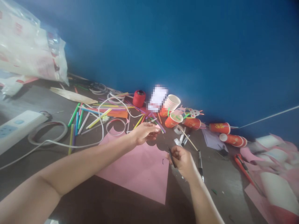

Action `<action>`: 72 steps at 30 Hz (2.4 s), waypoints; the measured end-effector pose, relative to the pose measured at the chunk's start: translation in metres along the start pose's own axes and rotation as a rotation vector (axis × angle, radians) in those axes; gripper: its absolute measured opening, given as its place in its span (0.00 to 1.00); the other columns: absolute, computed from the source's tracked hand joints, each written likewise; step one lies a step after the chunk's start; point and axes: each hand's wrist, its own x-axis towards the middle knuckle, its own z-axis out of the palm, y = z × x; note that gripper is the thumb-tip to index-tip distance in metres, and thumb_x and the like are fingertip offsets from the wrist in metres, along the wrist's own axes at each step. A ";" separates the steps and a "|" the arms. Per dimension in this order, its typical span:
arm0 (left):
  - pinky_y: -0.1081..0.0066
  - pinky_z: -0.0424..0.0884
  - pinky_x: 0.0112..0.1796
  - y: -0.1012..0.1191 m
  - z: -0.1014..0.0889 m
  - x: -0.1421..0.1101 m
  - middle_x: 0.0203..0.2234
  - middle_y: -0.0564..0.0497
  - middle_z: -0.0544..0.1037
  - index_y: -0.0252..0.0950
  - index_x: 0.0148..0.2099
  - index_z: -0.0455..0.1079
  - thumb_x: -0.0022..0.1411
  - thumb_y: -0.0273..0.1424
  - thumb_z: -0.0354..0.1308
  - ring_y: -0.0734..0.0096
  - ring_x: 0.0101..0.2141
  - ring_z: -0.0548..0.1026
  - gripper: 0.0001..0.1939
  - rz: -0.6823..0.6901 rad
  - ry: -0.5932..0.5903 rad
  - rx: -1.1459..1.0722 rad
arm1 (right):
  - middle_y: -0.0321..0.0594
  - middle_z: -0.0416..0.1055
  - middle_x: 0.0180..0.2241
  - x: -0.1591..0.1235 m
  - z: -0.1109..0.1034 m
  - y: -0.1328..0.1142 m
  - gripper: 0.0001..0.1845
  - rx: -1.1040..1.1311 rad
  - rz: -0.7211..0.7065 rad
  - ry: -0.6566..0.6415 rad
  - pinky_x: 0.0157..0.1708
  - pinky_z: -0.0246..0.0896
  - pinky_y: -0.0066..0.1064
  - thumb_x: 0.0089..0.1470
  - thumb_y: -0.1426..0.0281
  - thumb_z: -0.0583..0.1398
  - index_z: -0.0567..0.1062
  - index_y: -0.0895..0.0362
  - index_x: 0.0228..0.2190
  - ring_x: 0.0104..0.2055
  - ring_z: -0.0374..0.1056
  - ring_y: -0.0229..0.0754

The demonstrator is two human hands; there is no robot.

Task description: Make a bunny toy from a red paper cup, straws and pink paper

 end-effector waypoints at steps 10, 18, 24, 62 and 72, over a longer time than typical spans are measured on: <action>0.79 0.62 0.20 0.000 -0.009 0.007 0.20 0.49 0.73 0.30 0.25 0.70 0.42 0.27 0.67 0.79 0.20 0.69 0.08 -0.004 -0.035 0.056 | 0.28 0.59 0.14 0.000 -0.003 0.003 0.18 -0.033 -0.005 -0.025 0.17 0.45 0.23 0.38 0.61 0.67 0.65 0.57 0.21 0.17 0.52 0.31; 0.78 0.64 0.21 0.003 -0.008 0.006 0.20 0.50 0.73 0.31 0.24 0.70 0.42 0.27 0.67 0.79 0.20 0.70 0.08 -0.021 -0.020 0.075 | 0.29 0.60 0.14 0.001 -0.004 0.004 0.17 -0.064 -0.018 -0.026 0.17 0.46 0.23 0.39 0.60 0.66 0.65 0.57 0.21 0.17 0.53 0.31; 0.78 0.63 0.21 0.005 -0.008 0.006 0.20 0.51 0.73 0.31 0.24 0.69 0.41 0.27 0.67 0.79 0.20 0.69 0.09 -0.032 -0.033 0.076 | 0.29 0.61 0.14 0.000 -0.003 0.002 0.18 -0.066 -0.017 -0.015 0.17 0.46 0.23 0.38 0.60 0.66 0.65 0.57 0.21 0.17 0.53 0.31; 0.83 0.65 0.20 -0.009 0.021 -0.019 0.28 0.51 0.72 0.31 0.30 0.70 0.52 0.30 0.63 0.83 0.24 0.69 0.07 0.043 0.049 -0.261 | 0.27 0.59 0.14 0.002 0.017 0.006 0.18 0.144 -0.029 0.047 0.15 0.47 0.22 0.40 0.64 0.67 0.61 0.56 0.22 0.16 0.53 0.29; 0.82 0.66 0.20 -0.009 0.019 -0.016 0.28 0.51 0.71 0.31 0.30 0.71 0.53 0.30 0.62 0.83 0.24 0.69 0.06 0.056 0.061 -0.230 | 0.27 0.59 0.15 0.000 0.016 0.003 0.18 0.166 -0.026 0.041 0.17 0.49 0.22 0.39 0.65 0.67 0.62 0.56 0.22 0.17 0.55 0.30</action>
